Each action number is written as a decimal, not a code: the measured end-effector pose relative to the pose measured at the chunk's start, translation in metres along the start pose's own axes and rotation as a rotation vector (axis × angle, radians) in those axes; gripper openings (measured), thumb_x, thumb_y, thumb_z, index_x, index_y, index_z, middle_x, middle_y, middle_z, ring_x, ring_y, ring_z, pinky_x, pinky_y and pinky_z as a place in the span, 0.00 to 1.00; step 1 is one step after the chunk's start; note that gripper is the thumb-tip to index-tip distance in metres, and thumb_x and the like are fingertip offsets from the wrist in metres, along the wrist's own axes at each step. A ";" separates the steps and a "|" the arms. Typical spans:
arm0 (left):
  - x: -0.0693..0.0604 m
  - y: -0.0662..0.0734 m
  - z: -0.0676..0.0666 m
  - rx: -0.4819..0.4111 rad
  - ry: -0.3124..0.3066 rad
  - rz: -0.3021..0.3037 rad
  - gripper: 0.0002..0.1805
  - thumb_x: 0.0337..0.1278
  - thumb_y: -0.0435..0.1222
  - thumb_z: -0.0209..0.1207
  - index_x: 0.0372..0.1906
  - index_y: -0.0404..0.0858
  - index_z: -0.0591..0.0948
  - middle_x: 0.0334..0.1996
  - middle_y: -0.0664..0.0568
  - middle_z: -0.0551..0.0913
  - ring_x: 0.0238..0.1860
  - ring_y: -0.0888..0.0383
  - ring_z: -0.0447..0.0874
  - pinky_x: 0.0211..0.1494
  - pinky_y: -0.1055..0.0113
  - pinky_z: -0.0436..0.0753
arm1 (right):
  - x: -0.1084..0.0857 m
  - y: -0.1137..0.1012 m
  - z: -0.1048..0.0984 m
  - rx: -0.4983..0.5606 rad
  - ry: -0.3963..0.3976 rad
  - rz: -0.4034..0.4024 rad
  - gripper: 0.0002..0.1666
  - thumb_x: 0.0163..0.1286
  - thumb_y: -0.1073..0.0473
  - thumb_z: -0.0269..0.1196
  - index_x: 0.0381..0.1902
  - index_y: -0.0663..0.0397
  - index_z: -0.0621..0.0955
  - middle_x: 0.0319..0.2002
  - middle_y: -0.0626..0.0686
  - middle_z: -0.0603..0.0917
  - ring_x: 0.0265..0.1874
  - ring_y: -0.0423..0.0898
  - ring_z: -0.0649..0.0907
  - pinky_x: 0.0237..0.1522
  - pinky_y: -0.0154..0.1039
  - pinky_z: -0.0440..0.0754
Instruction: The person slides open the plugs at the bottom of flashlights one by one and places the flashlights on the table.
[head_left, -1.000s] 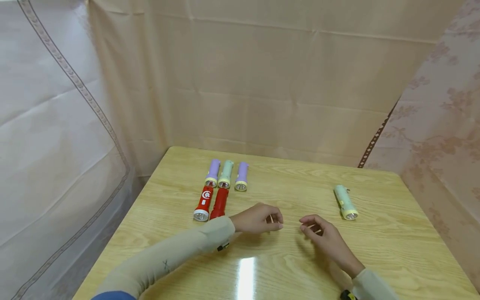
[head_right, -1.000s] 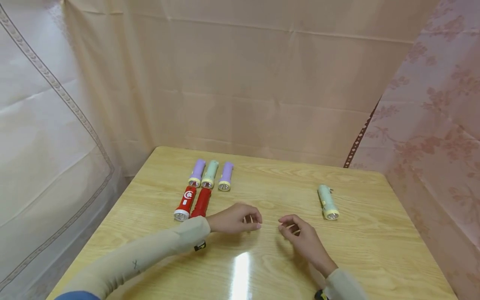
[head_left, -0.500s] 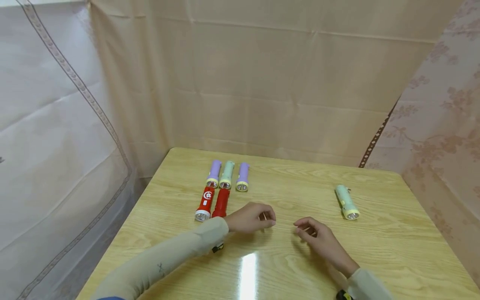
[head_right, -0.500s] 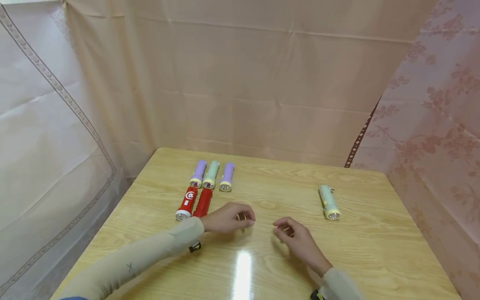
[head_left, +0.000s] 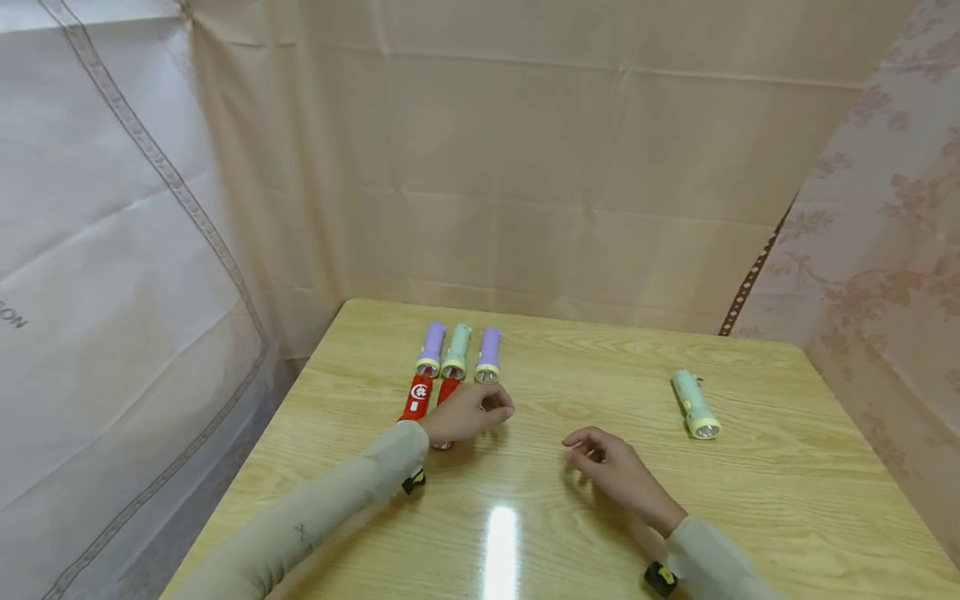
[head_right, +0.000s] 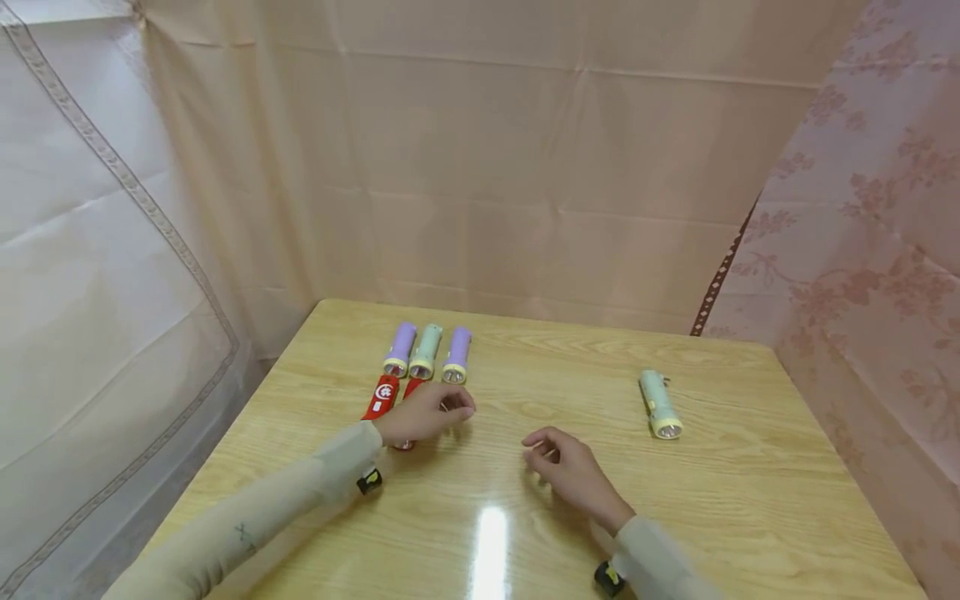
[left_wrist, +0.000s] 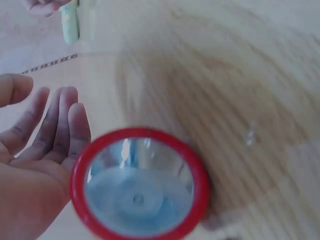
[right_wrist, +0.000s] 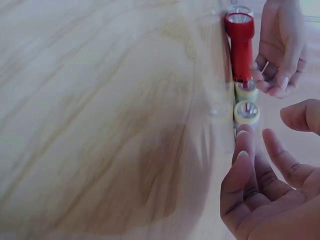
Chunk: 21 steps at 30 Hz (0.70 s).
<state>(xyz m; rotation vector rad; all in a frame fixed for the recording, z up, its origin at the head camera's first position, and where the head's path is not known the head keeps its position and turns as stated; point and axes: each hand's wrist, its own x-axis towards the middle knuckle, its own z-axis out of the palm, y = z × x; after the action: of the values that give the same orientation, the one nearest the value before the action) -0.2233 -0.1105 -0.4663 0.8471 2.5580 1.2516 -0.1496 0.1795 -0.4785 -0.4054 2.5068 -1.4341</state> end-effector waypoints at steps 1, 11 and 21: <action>-0.001 0.000 -0.003 -0.007 0.014 -0.003 0.04 0.73 0.40 0.62 0.43 0.46 0.85 0.35 0.63 0.84 0.40 0.65 0.82 0.47 0.67 0.82 | 0.001 -0.001 0.001 0.001 -0.004 -0.007 0.15 0.78 0.57 0.62 0.56 0.59 0.81 0.41 0.56 0.85 0.37 0.52 0.83 0.33 0.38 0.82; 0.001 -0.024 -0.042 0.011 0.155 -0.079 0.06 0.72 0.36 0.62 0.44 0.37 0.84 0.36 0.54 0.85 0.38 0.60 0.81 0.45 0.65 0.81 | 0.019 -0.014 0.025 0.073 -0.043 0.035 0.15 0.78 0.57 0.59 0.57 0.58 0.80 0.40 0.55 0.86 0.33 0.52 0.81 0.28 0.36 0.78; -0.005 -0.039 -0.073 0.020 0.203 -0.196 0.07 0.73 0.37 0.61 0.46 0.37 0.84 0.39 0.53 0.85 0.43 0.55 0.81 0.49 0.60 0.82 | 0.029 -0.028 0.057 0.123 -0.077 0.037 0.14 0.78 0.59 0.60 0.56 0.61 0.80 0.37 0.56 0.86 0.29 0.51 0.83 0.28 0.39 0.80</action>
<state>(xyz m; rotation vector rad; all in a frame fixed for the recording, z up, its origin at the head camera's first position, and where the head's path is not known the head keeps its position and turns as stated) -0.2631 -0.1810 -0.4504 0.4783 2.7338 1.3135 -0.1550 0.1101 -0.4839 -0.3821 2.3396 -1.5194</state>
